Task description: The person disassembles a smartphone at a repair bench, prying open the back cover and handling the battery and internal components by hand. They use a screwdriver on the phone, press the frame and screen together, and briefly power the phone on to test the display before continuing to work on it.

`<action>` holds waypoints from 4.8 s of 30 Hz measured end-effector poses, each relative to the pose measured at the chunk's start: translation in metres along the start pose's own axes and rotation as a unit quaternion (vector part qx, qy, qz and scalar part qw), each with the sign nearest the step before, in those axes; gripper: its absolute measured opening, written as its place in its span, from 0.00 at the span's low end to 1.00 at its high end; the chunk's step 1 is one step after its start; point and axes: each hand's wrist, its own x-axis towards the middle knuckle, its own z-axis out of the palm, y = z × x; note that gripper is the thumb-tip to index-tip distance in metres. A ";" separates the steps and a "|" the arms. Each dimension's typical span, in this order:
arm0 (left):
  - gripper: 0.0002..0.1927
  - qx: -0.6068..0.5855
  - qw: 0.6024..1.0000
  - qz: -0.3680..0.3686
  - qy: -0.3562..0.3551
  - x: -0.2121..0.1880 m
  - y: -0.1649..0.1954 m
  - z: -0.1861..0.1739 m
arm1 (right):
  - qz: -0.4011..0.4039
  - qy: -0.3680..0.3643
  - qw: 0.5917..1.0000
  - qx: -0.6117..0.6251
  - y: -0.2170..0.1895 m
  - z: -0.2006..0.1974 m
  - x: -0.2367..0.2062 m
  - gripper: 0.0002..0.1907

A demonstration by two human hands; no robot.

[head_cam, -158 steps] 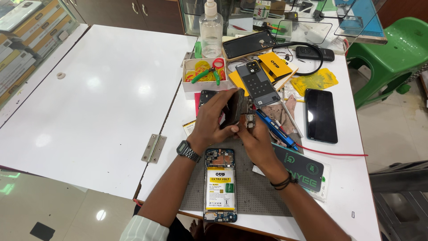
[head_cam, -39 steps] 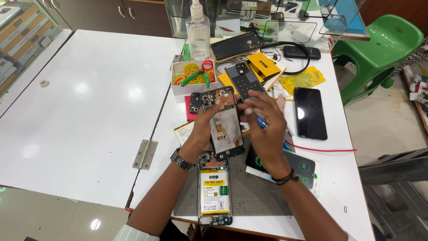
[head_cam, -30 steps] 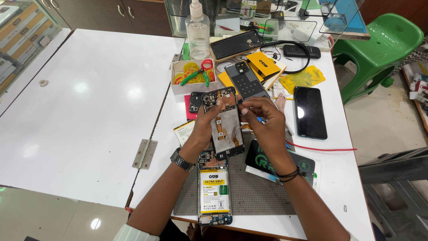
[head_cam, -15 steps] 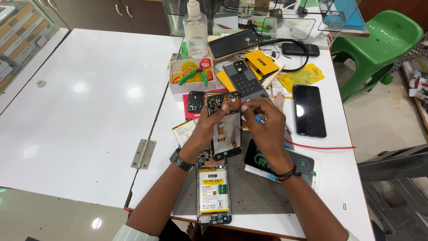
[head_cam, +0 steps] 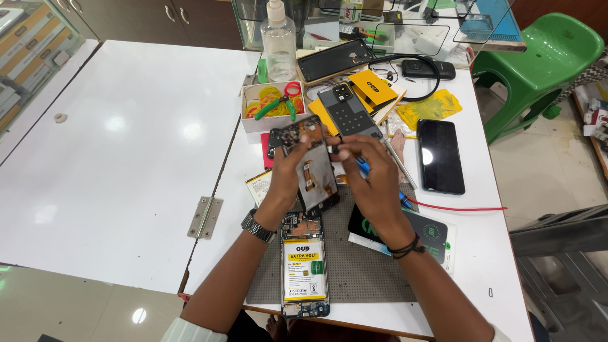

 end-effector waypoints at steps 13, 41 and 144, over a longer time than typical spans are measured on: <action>0.31 -0.161 0.983 -0.032 0.083 0.014 -0.021 -0.019 | -0.194 0.021 0.958 -0.209 -0.020 0.028 -0.022 0.12; 0.46 0.296 0.939 0.103 -0.143 -0.018 0.027 0.005 | -0.233 0.083 0.932 -0.265 -0.009 -0.002 -0.003 0.34; 0.15 0.402 0.892 0.192 0.077 -0.011 0.004 0.015 | 0.164 0.062 0.957 0.233 0.039 0.011 -0.001 0.08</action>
